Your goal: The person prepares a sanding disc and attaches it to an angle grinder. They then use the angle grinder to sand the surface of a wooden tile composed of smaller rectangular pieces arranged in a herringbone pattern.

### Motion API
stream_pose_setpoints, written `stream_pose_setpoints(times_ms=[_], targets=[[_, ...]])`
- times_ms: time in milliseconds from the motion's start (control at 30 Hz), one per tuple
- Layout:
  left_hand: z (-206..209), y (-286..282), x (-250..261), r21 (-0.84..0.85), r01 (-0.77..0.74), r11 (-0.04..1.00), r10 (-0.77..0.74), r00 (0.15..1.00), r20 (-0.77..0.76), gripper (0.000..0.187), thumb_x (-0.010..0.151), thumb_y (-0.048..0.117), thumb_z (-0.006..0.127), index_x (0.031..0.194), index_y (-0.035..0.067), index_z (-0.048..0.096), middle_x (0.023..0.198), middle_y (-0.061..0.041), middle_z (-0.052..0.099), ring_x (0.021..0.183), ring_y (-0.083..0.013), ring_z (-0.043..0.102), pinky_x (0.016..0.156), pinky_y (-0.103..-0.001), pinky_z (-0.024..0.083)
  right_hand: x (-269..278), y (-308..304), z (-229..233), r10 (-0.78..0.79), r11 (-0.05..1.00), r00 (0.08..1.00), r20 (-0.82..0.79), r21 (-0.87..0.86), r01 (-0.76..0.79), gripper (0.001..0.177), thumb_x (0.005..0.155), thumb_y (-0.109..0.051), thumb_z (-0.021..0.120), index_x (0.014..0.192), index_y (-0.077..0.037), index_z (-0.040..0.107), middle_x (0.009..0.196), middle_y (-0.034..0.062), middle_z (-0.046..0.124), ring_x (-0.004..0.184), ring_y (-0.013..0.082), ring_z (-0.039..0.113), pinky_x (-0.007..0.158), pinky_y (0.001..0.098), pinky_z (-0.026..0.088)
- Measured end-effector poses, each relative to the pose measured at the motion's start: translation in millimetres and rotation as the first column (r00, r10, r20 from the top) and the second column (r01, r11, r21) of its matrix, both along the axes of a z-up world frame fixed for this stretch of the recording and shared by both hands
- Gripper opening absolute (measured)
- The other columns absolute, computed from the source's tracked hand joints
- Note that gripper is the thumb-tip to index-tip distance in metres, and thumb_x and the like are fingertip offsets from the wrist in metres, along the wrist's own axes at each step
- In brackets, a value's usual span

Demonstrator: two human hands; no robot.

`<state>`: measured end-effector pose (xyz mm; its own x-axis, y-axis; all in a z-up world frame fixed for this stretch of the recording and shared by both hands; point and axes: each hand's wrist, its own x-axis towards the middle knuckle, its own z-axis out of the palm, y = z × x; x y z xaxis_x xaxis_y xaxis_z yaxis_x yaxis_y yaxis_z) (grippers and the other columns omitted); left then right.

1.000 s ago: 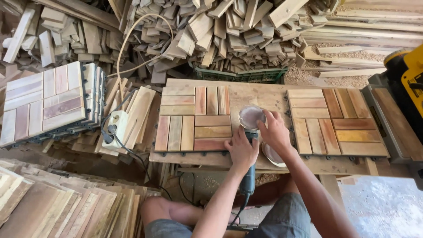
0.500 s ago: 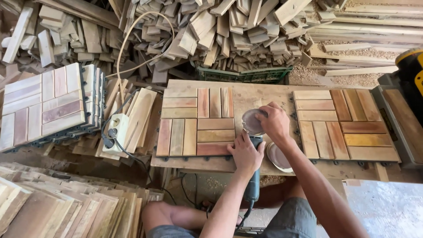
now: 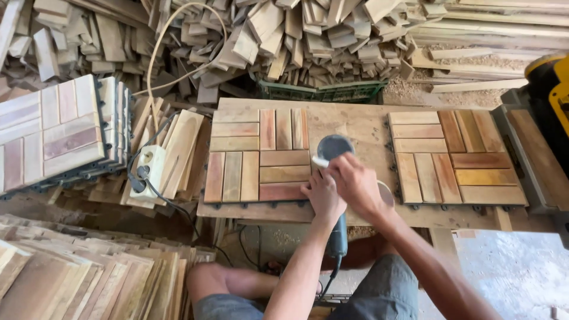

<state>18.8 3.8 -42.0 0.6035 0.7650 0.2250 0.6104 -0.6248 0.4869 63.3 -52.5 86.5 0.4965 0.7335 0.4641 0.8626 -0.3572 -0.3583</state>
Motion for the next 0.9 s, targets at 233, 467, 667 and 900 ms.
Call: stream_pose_setpoints(times_ms=[233,467,667,900], targets=[[38,-6,-9,0.222,-0.161,0.962,0.161,0.987,0.019,0.055,0.09,0.033,0.051,0.141,0.012,0.048,0.108,-0.004,0.062,0.092,-0.0178,0.062,0.088,-0.044,0.036,-25,-58,27,0.014,0.907,0.71,-0.704,0.308,0.288,0.009,0.102,-0.011,0.066,0.111,-0.011,0.066,0.076,0.0034,0.065,0.069,0.0095,0.058,0.062,0.0269,0.054],[-10,3,2,0.18,-0.133,0.975,0.11,0.985,0.132,0.042,0.106,0.013,0.037,0.147,0.013,0.045,0.12,-0.007,0.065,0.102,-0.0184,0.066,0.094,-0.046,0.039,-33,-83,13,0.03,0.864,0.676,-0.736,0.359,0.352,0.012,0.105,-0.009,0.061,0.113,-0.003,0.067,0.073,0.0058,0.065,0.068,0.0133,0.055,0.062,0.0279,0.053],[48,-18,-59,-0.162,0.083,0.983,-0.032,0.955,0.294,0.075,0.098,0.053,0.055,0.153,0.007,0.034,0.153,-0.018,0.04,0.134,-0.0312,0.052,0.107,-0.053,0.037,-50,-94,14,-0.174,0.88,0.772,-0.612,0.254,0.4,0.015,0.105,-0.015,0.064,0.116,-0.01,0.073,0.077,0.0144,0.074,0.074,0.0133,0.062,0.07,0.0353,0.056],[140,-66,-139,-0.761,0.385,0.521,0.241,0.79,0.564,0.058,0.084,0.056,0.053,0.114,0.008,0.068,0.102,-0.01,0.077,0.092,-0.0187,0.073,0.076,-0.032,0.059,-69,-104,-4,-0.177,0.959,0.837,-0.518,0.1,0.265,0.02,0.102,-0.024,0.059,0.111,-0.012,0.071,0.093,-0.0003,0.077,0.079,0.012,0.071,0.07,0.0287,0.054]])
